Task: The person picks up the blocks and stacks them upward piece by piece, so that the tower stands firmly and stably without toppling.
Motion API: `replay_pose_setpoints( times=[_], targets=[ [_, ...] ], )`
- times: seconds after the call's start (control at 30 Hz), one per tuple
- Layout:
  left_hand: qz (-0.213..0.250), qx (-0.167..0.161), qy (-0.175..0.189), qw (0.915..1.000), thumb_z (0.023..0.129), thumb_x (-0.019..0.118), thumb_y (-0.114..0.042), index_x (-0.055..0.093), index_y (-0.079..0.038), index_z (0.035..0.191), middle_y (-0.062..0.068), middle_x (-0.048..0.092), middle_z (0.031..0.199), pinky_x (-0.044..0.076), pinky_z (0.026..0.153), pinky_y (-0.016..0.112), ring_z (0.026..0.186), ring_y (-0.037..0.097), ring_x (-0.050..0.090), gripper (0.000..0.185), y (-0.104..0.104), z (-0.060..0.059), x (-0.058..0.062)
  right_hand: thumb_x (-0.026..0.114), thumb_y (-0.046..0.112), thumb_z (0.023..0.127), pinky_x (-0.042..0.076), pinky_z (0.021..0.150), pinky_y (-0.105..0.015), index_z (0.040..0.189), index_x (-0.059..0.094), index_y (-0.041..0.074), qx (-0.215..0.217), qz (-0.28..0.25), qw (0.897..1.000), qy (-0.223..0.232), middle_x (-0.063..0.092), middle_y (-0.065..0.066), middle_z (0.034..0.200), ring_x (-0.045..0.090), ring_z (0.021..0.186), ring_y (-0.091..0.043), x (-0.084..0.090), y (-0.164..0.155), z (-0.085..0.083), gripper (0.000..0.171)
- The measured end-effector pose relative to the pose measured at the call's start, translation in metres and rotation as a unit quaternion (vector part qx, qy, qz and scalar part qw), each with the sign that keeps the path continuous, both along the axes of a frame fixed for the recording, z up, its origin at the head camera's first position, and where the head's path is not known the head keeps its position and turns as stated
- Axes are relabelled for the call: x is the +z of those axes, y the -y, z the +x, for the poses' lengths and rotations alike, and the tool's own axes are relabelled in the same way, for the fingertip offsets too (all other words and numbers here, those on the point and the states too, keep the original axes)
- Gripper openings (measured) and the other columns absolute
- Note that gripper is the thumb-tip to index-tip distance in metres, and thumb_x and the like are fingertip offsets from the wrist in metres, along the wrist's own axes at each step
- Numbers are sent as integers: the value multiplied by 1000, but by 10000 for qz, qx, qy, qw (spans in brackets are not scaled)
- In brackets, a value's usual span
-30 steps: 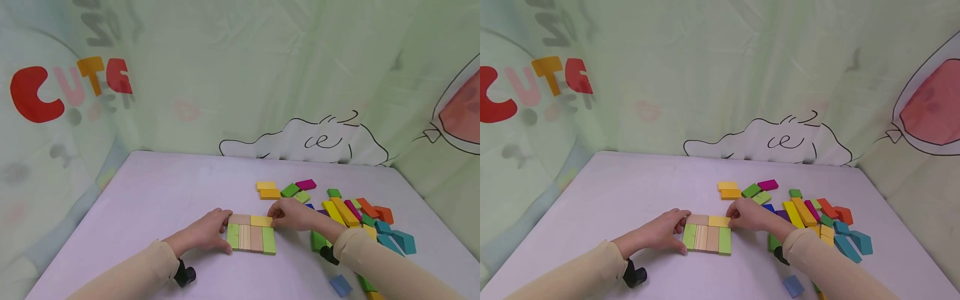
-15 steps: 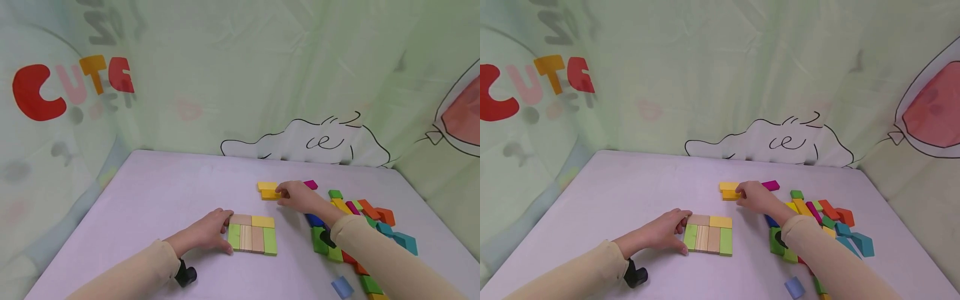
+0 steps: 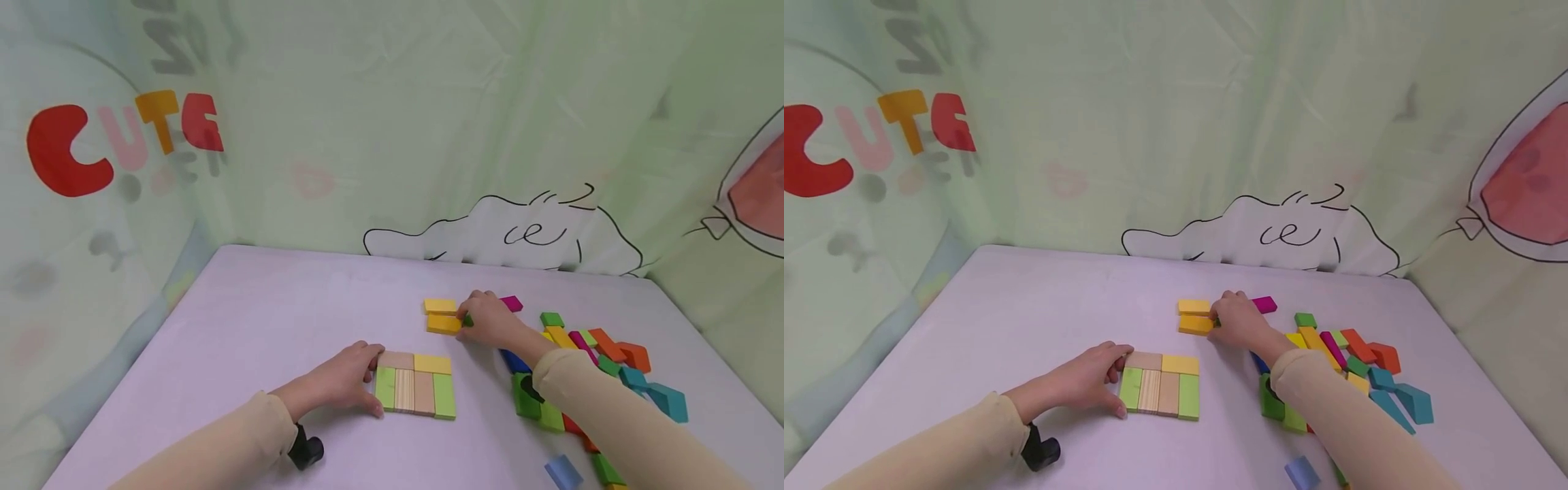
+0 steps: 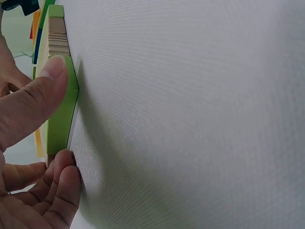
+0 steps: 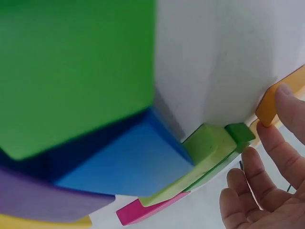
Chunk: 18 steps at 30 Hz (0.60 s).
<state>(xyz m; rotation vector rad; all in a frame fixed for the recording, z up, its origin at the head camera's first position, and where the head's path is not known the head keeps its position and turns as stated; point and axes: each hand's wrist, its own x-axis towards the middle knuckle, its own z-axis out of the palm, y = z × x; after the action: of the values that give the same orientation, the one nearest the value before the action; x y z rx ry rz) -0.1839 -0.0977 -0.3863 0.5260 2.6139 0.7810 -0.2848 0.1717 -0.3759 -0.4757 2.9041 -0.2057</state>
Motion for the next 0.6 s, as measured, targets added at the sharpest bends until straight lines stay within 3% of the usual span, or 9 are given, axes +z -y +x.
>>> replay_pose_setpoints(
  times=[0.4,0.6],
  targets=[
    [77,-6,44,10000,69,96,-22,48,2,145,2,53,99,45,75,25,87,13,49,94,-3,1,-1,86,23,83,57,96,-47,105,79,6,216,-132,9996,-96,66,-15,114,55,107,-32,10,1,17,29],
    [0,5,60,10000,69,97,-23,47,2,146,2,54,101,47,78,27,88,13,51,95,-1,-1,-1,85,22,84,59,87,-40,104,78,9,686,-364,9955,-550,69,-7,103,57,101,-24,31,3,60,25]
  ],
)
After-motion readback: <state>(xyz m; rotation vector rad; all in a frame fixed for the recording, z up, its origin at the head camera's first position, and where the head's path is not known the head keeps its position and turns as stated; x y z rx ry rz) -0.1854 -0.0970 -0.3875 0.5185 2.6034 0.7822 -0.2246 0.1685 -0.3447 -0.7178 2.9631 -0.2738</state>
